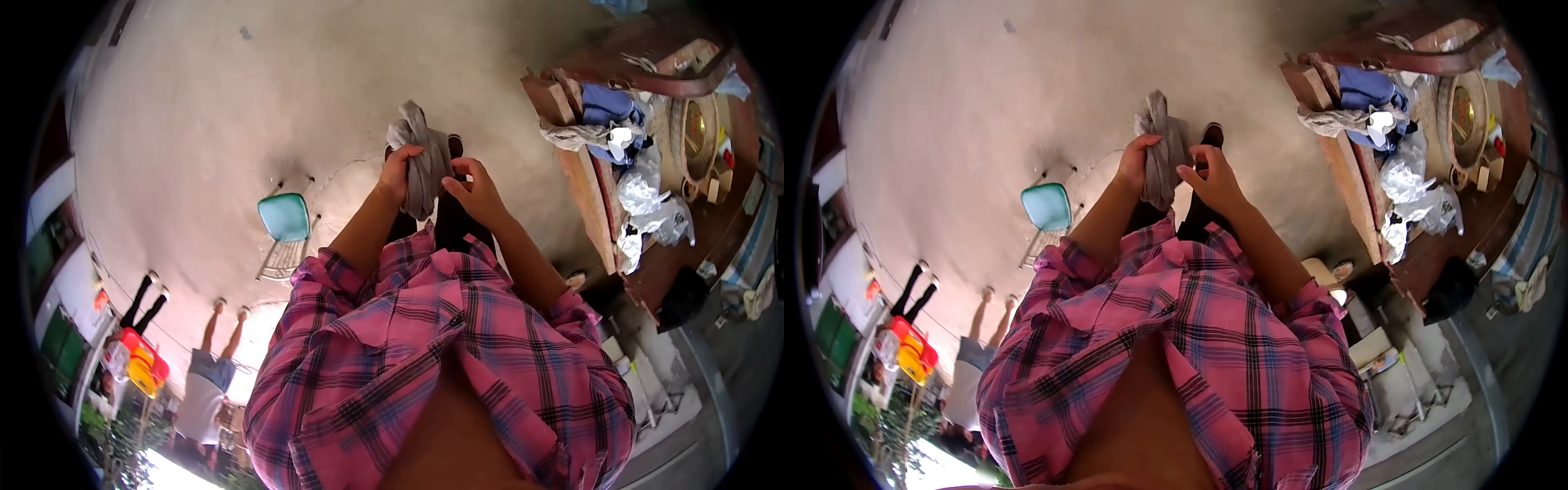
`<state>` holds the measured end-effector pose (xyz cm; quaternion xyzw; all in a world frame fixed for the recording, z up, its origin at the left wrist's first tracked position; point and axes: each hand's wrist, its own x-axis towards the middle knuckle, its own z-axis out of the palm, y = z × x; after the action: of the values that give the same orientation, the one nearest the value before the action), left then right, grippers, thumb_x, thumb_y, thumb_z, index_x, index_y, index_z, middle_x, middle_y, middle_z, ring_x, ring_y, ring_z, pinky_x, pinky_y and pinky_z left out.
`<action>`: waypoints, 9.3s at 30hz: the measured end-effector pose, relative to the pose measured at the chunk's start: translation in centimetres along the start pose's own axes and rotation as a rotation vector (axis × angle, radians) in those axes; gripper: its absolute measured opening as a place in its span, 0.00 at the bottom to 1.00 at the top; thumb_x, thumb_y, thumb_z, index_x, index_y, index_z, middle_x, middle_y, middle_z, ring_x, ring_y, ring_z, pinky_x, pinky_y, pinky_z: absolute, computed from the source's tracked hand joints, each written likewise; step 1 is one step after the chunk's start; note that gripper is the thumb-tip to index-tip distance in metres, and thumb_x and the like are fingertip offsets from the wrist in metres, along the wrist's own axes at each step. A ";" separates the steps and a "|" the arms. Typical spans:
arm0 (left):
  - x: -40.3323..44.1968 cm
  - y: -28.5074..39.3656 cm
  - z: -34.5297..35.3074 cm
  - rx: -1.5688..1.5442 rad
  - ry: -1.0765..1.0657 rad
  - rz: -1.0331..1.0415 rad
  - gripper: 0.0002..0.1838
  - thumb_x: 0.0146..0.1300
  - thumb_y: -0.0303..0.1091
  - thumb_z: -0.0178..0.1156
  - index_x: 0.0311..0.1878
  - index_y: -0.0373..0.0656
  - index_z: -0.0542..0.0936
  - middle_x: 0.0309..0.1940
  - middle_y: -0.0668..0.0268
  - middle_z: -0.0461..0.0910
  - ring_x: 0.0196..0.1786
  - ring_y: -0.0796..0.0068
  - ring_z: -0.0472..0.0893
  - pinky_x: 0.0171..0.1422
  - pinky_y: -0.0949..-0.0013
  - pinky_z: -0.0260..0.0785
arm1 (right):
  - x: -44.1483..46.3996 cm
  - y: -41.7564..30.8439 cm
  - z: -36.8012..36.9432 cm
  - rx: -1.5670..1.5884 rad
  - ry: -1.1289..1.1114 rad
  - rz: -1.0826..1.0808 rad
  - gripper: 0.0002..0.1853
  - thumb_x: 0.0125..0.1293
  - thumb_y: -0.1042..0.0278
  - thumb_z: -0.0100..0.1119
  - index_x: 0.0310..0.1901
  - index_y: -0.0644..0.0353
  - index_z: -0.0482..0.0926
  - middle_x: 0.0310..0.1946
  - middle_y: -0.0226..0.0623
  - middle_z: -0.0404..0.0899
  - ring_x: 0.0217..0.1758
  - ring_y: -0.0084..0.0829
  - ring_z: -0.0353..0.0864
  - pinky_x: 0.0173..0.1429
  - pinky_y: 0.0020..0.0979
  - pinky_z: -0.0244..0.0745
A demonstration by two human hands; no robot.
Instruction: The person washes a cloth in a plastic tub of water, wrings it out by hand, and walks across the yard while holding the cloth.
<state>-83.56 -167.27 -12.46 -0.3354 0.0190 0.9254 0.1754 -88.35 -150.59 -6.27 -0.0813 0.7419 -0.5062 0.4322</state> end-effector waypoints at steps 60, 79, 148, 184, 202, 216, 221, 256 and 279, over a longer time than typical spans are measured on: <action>-4.5 13.9 5.3 2.446 0.045 1.294 0.08 0.56 0.33 0.58 0.36 0.39 0.79 0.44 0.57 0.75 0.46 0.62 0.74 0.50 0.63 0.68 | 3.2 -2.4 -10.0 -1.181 0.445 -0.522 0.14 0.58 0.63 0.54 0.41 0.65 0.77 0.40 0.49 0.76 0.44 0.43 0.76 0.51 0.36 0.71; -5.4 5.4 -2.2 0.480 0.381 0.013 0.26 0.62 0.49 0.47 0.59 0.44 0.67 0.52 0.62 0.73 0.55 0.66 0.72 0.59 0.62 0.66 | 0.8 -2.5 7.5 0.030 -0.011 0.003 0.19 0.63 0.57 0.51 0.47 0.66 0.73 0.37 0.38 0.78 0.41 0.27 0.76 0.45 0.30 0.70; 20.8 6.5 26.9 2.902 -0.802 0.388 0.26 0.57 0.44 0.58 0.56 0.40 0.69 0.53 0.50 0.71 0.55 0.56 0.72 0.57 0.63 0.64 | 16.3 -14.3 -24.8 0.026 0.311 -0.358 0.22 0.58 0.49 0.46 0.39 0.60 0.79 0.39 0.46 0.79 0.41 0.46 0.78 0.48 0.42 0.72; 62.1 37.3 56.4 1.494 -0.301 -0.340 0.13 0.62 0.36 0.52 0.47 0.41 0.74 0.38 0.63 0.78 0.39 0.72 0.77 0.46 0.66 0.71 | 51.2 -28.5 -59.2 1.083 0.520 -0.722 0.19 0.66 0.50 0.43 0.49 0.55 0.70 0.34 0.33 0.76 0.35 0.27 0.78 0.40 0.28 0.74; 81.3 48.2 85.4 1.683 -0.351 0.282 0.18 0.58 0.44 0.51 0.48 0.46 0.74 0.43 0.63 0.75 0.46 0.67 0.74 0.51 0.63 0.66 | 90.6 -59.9 -83.4 1.053 0.605 -0.623 0.12 0.67 0.61 0.44 0.30 0.58 0.71 0.20 0.30 0.72 0.21 0.25 0.70 0.28 0.27 0.68; 93.3 64.9 112.8 2.744 -0.822 1.104 0.14 0.47 0.49 0.55 0.29 0.48 0.78 0.28 0.63 0.76 0.32 0.62 0.75 0.35 0.59 0.65 | 109.5 -68.3 -103.6 -0.867 1.088 -0.400 0.05 0.49 0.68 0.54 0.27 0.59 0.74 0.30 0.40 0.75 0.39 0.40 0.74 0.45 0.39 0.67; 108.2 74.9 113.4 1.468 -0.204 0.378 0.16 0.55 0.48 0.51 0.36 0.46 0.73 0.32 0.60 0.75 0.36 0.63 0.75 0.42 0.56 0.65 | 114.8 -69.2 -108.7 -0.380 1.241 -0.076 0.23 0.58 0.49 0.57 0.45 0.61 0.77 0.46 0.48 0.75 0.51 0.45 0.71 0.58 0.41 0.62; 157.8 160.0 169.2 0.070 -0.182 0.219 0.04 0.61 0.27 0.50 0.35 0.41 0.74 0.27 0.68 0.76 0.31 0.77 0.74 0.39 0.74 0.68 | 178.8 -112.1 -159.2 0.445 0.782 -0.464 0.16 0.65 0.55 0.41 0.26 0.57 0.70 0.22 0.40 0.74 0.28 0.39 0.76 0.42 0.53 0.71; 190.7 198.6 187.4 -0.472 0.119 0.503 0.07 0.59 0.25 0.43 0.32 0.40 0.73 0.25 0.65 0.75 0.27 0.72 0.75 0.31 0.71 0.69 | 238.9 -149.7 -188.4 0.108 -0.023 -0.377 0.13 0.68 0.63 0.40 0.37 0.58 0.77 0.24 0.31 0.76 0.22 0.21 0.71 0.29 0.25 0.72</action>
<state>-401.72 -265.47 -3.35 -0.4048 -0.1031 0.8974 -0.1420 -418.57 -226.68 4.59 -0.2014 0.6801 -0.6164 0.3419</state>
